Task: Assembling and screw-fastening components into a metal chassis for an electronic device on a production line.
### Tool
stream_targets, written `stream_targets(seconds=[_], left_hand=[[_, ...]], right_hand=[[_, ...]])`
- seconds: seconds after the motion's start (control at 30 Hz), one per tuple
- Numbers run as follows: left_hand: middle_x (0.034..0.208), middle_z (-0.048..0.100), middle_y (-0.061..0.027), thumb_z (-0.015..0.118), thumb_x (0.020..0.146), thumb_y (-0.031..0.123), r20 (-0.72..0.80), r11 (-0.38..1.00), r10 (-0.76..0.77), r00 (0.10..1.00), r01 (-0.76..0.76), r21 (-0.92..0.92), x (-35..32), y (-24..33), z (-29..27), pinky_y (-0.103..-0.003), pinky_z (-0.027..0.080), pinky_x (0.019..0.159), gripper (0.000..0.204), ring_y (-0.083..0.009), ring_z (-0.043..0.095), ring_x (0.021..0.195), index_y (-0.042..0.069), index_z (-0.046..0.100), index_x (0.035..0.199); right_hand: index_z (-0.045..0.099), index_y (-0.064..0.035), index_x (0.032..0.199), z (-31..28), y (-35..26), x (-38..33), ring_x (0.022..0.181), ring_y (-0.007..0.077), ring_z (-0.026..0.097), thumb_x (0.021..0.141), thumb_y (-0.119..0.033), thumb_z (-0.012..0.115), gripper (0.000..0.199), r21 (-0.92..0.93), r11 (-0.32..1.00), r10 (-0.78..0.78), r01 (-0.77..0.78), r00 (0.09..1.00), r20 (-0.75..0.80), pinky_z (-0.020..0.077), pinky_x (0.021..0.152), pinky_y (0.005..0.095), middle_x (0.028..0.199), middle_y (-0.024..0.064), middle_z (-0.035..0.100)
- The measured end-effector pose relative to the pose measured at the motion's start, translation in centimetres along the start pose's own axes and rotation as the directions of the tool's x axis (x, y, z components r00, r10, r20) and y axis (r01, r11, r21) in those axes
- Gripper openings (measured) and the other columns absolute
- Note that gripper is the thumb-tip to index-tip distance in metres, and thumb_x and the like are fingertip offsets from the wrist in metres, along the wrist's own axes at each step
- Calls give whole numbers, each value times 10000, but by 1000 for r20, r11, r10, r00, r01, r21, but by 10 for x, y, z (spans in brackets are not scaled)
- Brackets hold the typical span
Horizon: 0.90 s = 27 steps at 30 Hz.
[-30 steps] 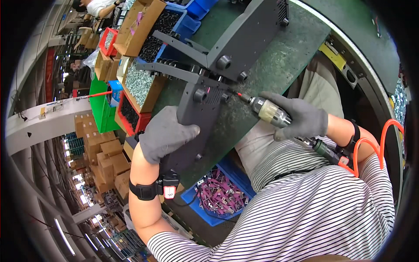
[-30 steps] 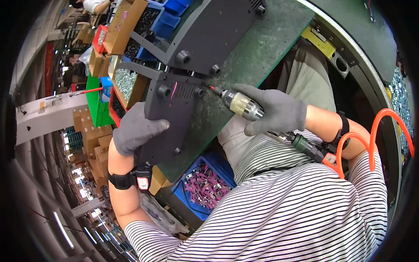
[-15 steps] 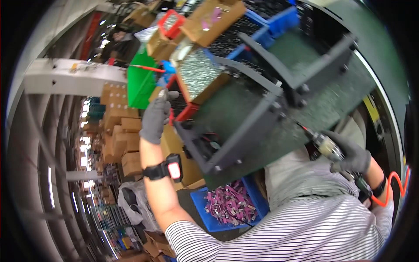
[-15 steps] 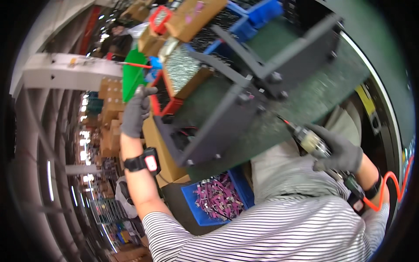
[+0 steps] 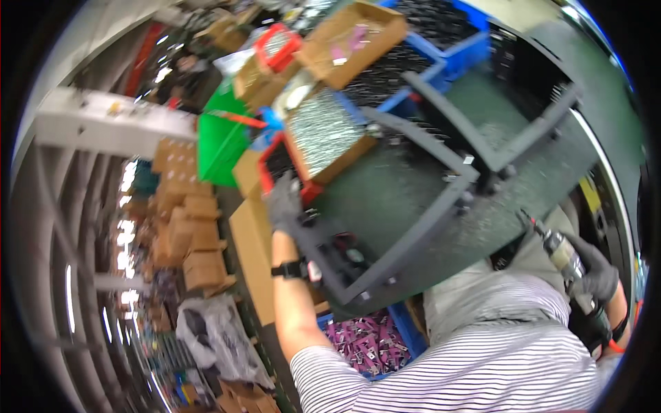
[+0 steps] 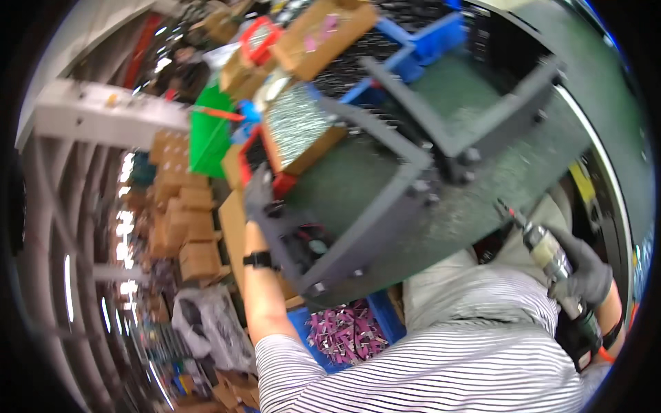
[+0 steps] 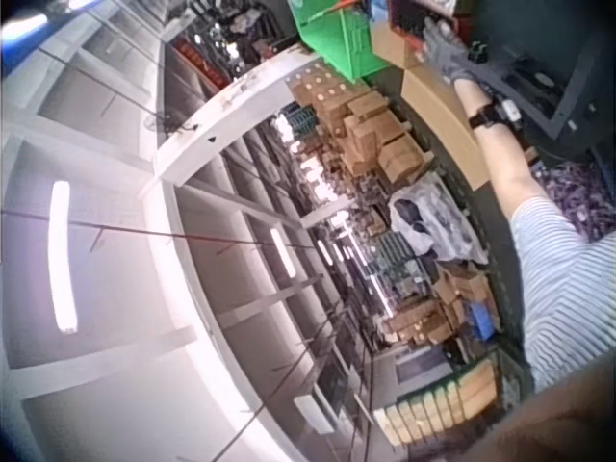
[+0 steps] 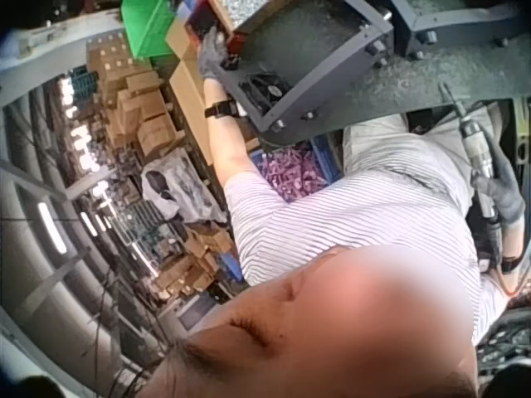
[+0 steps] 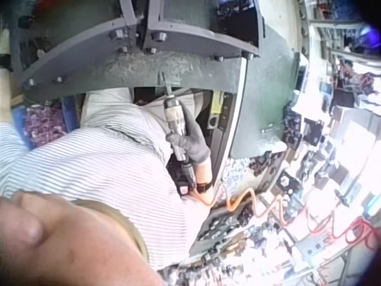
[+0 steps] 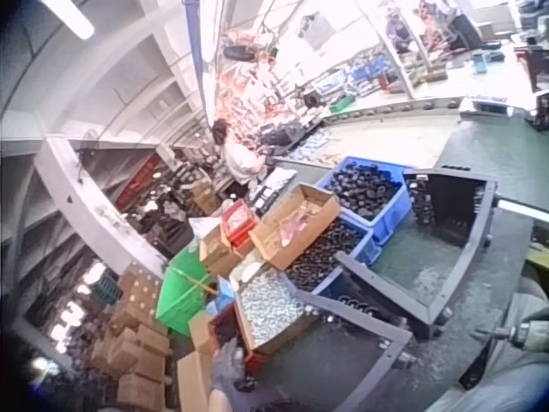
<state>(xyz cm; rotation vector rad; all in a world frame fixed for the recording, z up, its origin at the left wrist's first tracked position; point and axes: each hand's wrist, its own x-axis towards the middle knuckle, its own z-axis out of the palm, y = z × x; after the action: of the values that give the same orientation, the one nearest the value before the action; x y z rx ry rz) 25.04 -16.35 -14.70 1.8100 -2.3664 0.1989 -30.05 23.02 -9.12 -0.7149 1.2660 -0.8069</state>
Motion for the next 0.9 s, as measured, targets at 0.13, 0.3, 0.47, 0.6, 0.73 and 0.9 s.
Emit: stream_targets(seconds=[0.13, 0.3, 0.47, 0.6, 0.73, 0.9], left_hand=[[1272, 633, -148, 427, 1005, 398, 56, 980, -158, 986, 163, -116, -3, 26, 0, -386, 452, 1006, 453, -268, 590, 1197, 143, 574, 1349], [1270, 630, -147, 428, 1003, 417, 32, 947, -226, 974, 227, -229, -28, 41, -18, -381, 453, 1003, 475, -262, 589, 1189, 125, 566, 1351], [1269, 626, -146, 430, 1001, 436, 47, 899, -301, 952, 300, -319, -47, 49, -22, -376, 455, 1000, 499, -255, 588, 1181, 107, 558, 1353], [1268, 623, -145, 431, 1000, 452, 57, 863, -342, 938, 337, -377, -58, 58, -31, -372, 456, 998, 519, -251, 588, 1175, 92, 552, 1355], [1267, 620, -144, 433, 998, 467, 59, 825, -375, 925, 362, -434, -70, 68, -45, -368, 457, 996, 541, -246, 587, 1169, 78, 546, 1356], [1265, 616, -143, 434, 996, 487, 65, 787, -395, 916, 374, -492, -81, 81, -59, -363, 458, 994, 569, -239, 586, 1161, 60, 538, 1358]], right_hand=[[402, -1, 1452, -42, -1, -45, 1099, 158, 535, 666, -262, 827, 931, -96, 995, -21, -4, 966, -257, 441, 955, 300, 1220, 79, 569], [589, -60, 1217, -103, 22, -78, 590, 138, 610, 748, -229, 749, 524, 227, 948, 308, -226, 834, -458, 539, 545, 310, 837, 41, 633], [647, -60, 1008, -136, 40, -69, 608, 190, 629, 797, -309, 730, 337, 170, 896, 440, -409, 775, -453, 529, 557, 322, 772, 87, 642], [654, -52, 996, -145, 23, -34, 640, 230, 642, 823, -352, 709, 350, 199, 814, 576, -546, 718, -390, 527, 586, 349, 781, 106, 649], [678, -62, 1002, -142, -28, -1, 707, 260, 661, 845, -430, 641, 402, -570, 576, 454, -586, 809, -372, 526, 670, 402, 827, 121, 685], [629, -101, 1094, -123, -108, 47, 966, 298, 652, 779, -371, 665, 416, -943, -318, -315, 100, 927, 205, 511, 791, 428, 989, 130, 662]])
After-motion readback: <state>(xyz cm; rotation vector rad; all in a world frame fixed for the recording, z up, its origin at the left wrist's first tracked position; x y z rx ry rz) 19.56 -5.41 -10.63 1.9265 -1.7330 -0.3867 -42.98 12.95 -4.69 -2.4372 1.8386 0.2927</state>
